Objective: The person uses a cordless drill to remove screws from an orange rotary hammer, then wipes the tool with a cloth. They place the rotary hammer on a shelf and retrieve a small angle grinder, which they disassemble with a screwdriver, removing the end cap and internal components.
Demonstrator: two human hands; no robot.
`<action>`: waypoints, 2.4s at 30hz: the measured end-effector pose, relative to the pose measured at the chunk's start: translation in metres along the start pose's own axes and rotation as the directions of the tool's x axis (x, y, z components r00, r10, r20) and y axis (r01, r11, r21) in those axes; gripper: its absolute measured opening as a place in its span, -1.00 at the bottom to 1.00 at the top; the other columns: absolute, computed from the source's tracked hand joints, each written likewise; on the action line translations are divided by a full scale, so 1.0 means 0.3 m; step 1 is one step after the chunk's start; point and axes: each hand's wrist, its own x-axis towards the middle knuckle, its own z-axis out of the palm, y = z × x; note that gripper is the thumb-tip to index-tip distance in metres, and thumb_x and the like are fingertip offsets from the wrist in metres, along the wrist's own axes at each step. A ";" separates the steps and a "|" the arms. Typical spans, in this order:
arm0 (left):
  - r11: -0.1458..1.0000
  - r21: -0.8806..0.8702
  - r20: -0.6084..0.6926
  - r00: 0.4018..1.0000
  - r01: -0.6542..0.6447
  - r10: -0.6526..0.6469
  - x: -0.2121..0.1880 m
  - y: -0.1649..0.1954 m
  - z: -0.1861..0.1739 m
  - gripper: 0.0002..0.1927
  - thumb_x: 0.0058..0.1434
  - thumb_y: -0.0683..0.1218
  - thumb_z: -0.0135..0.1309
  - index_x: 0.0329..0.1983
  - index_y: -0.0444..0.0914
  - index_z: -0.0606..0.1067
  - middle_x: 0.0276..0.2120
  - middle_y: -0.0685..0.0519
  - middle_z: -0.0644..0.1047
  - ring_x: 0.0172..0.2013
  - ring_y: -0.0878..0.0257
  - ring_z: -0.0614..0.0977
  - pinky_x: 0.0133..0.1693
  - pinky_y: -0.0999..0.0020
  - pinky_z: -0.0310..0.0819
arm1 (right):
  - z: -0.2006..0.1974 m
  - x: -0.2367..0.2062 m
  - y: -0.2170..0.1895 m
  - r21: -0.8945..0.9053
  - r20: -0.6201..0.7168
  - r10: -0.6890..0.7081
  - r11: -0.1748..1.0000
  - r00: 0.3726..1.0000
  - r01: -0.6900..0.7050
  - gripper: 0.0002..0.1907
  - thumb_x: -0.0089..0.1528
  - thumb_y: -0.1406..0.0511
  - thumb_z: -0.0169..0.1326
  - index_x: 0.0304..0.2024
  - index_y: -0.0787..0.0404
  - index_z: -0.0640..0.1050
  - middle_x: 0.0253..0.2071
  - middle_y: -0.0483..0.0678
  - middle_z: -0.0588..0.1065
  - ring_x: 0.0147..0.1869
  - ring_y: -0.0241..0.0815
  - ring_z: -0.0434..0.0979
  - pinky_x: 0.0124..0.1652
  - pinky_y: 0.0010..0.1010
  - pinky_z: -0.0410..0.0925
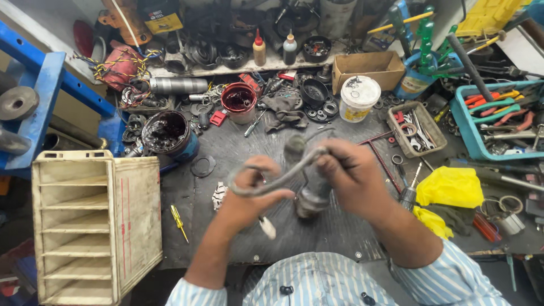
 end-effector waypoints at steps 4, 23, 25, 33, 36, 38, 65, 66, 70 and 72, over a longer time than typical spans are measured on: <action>1.000 0.001 0.326 0.945 -0.014 0.013 0.042 0.040 0.084 -0.44 0.09 0.06 0.34 0.03 -0.30 0.43 -0.43 -0.03 0.44 -0.39 0.11 0.49 -0.30 0.17 0.42 | 0.012 0.038 -0.207 0.170 0.019 -0.096 0.981 0.995 0.092 -0.70 0.44 0.20 0.06 -0.09 0.35 0.60 -0.26 -0.15 0.56 -0.31 -0.45 0.43 -0.32 -0.59 0.33; 0.891 -0.413 0.379 0.925 0.191 -0.022 -0.027 -0.015 -0.161 -0.77 0.52 -0.04 0.00 -0.05 -0.30 0.55 -0.13 0.02 0.68 -0.09 0.29 0.68 0.00 0.39 0.58 | 0.381 -0.267 0.438 -0.332 -0.064 0.042 0.942 0.997 -0.061 -0.73 0.20 0.28 0.27 -0.06 0.22 0.62 0.03 0.05 0.59 0.20 -0.05 0.57 0.17 -0.25 0.39; 0.926 -0.259 0.370 0.914 0.275 -0.167 -0.089 -0.056 -0.157 -0.71 0.34 -0.06 0.13 0.09 -0.24 0.56 -0.13 0.00 0.68 -0.12 0.23 0.66 -0.04 0.35 0.56 | 0.393 -0.331 0.458 -0.299 -0.179 0.103 0.942 0.979 -0.153 -0.81 0.19 0.33 0.25 -0.15 0.24 0.66 -0.10 0.02 0.63 0.02 -0.13 0.64 0.03 -0.34 0.45; 0.952 0.183 0.334 0.896 0.244 -0.294 -0.357 -0.332 -0.054 -0.26 0.06 -0.07 0.40 0.34 -0.08 0.44 0.08 -0.20 0.47 0.10 -0.11 0.52 0.06 0.12 0.40 | 0.399 -0.476 0.473 0.023 -0.240 0.543 0.832 0.805 -0.555 -0.87 0.23 0.36 0.22 -0.21 0.31 0.66 -0.29 -0.05 0.68 -0.19 -0.32 0.62 -0.13 -0.44 0.47; 0.961 0.201 0.274 0.931 0.190 -0.242 -0.405 -0.396 -0.002 -0.26 -0.02 -0.05 0.40 0.29 -0.06 0.45 0.03 -0.13 0.49 0.02 -0.09 0.58 0.02 0.15 0.47 | 0.476 -0.500 0.435 0.060 -0.136 0.478 0.878 0.868 -0.474 -0.87 0.20 0.38 0.25 -0.23 0.32 0.68 -0.26 -0.05 0.70 -0.16 -0.31 0.65 -0.10 -0.44 0.49; 0.967 0.180 0.217 0.952 0.179 -0.217 -0.422 -0.415 0.017 -0.30 -0.03 -0.03 0.40 0.24 -0.09 0.47 0.05 -0.10 0.48 0.03 -0.05 0.61 0.02 0.18 0.52 | 0.511 -0.486 0.391 0.192 -0.115 0.428 0.895 0.896 -0.403 -0.85 0.17 0.37 0.26 -0.22 0.33 0.65 -0.24 -0.04 0.70 -0.15 -0.29 0.70 -0.10 -0.42 0.53; 0.676 -0.735 -0.160 0.956 0.050 -0.245 0.072 -0.349 -0.015 -0.35 0.43 -0.23 0.04 0.53 -0.28 0.10 -0.11 -0.07 0.56 -0.19 0.22 0.62 -0.11 0.31 0.55 | 0.105 -0.356 0.371 -0.648 -0.017 0.439 0.679 0.898 -0.345 -0.36 0.00 0.37 0.23 0.16 0.02 0.43 0.25 0.01 0.35 0.09 0.16 0.55 0.00 -0.17 0.46; 0.711 -0.701 -0.287 0.934 -0.054 -0.212 0.096 -0.354 -0.062 -0.36 0.47 -0.22 0.01 0.56 -0.27 0.11 -0.06 -0.07 0.56 -0.15 0.23 0.59 -0.01 0.28 0.56 | 0.046 -0.371 0.379 -0.689 0.004 0.409 0.663 0.912 -0.294 -0.35 0.00 0.41 0.20 0.17 0.03 0.43 0.29 0.02 0.32 0.09 0.17 0.54 -0.01 -0.18 0.47; 0.861 0.435 -0.051 0.962 0.264 -0.269 0.100 -0.313 -0.192 -0.35 0.34 -0.02 0.13 0.41 -0.28 0.21 0.05 -0.14 0.50 -0.04 -0.03 0.61 -0.07 0.13 0.57 | -0.134 -0.423 0.413 -0.668 0.055 0.268 0.726 0.962 -0.164 -0.40 -0.01 0.43 0.23 0.09 0.16 0.41 0.23 0.07 0.35 0.15 0.21 0.50 0.00 -0.16 0.45; 0.368 0.906 0.124 0.699 0.210 -0.704 0.016 -0.256 -0.214 -0.31 0.26 0.28 0.19 0.29 -0.20 0.36 0.07 -0.11 0.52 -0.05 -0.10 0.64 -0.08 0.02 0.54 | -0.153 -0.436 0.427 -0.654 0.098 0.174 0.754 0.980 -0.068 -0.42 -0.02 0.42 0.25 0.07 0.14 0.45 0.20 0.04 0.39 0.17 0.19 0.51 0.02 -0.18 0.45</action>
